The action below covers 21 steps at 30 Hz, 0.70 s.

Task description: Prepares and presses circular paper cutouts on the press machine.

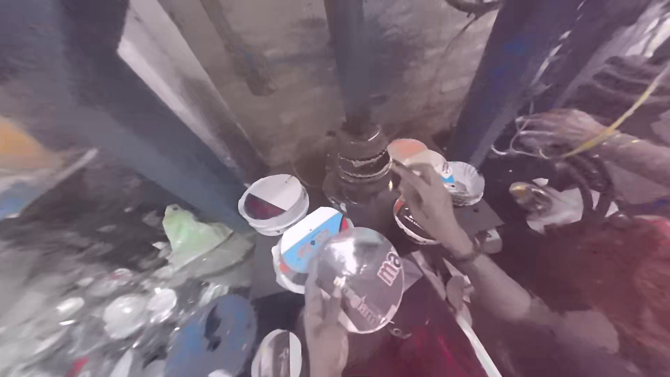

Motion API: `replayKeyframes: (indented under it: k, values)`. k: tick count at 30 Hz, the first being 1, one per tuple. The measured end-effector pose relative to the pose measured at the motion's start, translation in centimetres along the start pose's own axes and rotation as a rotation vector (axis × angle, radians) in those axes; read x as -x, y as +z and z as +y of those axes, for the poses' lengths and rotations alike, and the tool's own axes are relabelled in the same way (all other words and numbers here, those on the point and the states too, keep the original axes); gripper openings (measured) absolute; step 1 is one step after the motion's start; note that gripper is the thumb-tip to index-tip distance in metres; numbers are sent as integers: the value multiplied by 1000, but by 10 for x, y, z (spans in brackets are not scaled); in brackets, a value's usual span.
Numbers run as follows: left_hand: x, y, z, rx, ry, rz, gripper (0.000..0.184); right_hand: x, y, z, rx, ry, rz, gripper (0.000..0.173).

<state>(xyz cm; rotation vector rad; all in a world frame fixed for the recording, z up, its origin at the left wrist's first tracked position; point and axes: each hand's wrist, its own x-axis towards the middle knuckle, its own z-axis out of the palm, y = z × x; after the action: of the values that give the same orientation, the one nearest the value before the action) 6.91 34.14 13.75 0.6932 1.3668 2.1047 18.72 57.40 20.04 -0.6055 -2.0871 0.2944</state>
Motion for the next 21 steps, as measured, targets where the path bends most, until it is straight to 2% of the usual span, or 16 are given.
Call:
replayKeyframes:
  k: [2, 3, 5, 6, 8, 11, 12, 14, 17, 21]
  values:
    - [1, -7, 2, 20, 1, -13, 62, -25, 18, 9, 206, 41, -79, 73]
    - [2, -11, 4, 12, -12, -9, 61, -30, 29, 14, 253, 75, -115, 83]
    - [6, -18, 4, -3, -30, -21, 62, -34, 49, 26, 270, 132, -139, 87]
    - [8, -21, 4, 5, -37, -19, 63, -33, 54, 28, 265, 156, -132, 85]
    - [10, -26, 4, 25, -51, -28, 64, -30, 60, 31, 230, 155, -80, 70]
    - [13, -29, 10, 25, -45, -70, 64, -22, 62, 33, 230, 30, 110, 35]
    - [13, -29, 13, 10, -33, -86, 64, -25, 60, 31, 242, -35, 163, 30]
    - [13, -29, 18, -21, -16, -115, 64, -32, 57, 20, 233, -138, 140, 23]
    - [12, -27, 20, 9, 24, -131, 65, -40, 68, 4, 246, -237, -38, 29]
    - [16, -26, 26, 9, 74, -122, 63, -53, 74, -14, 317, -164, -278, 49]
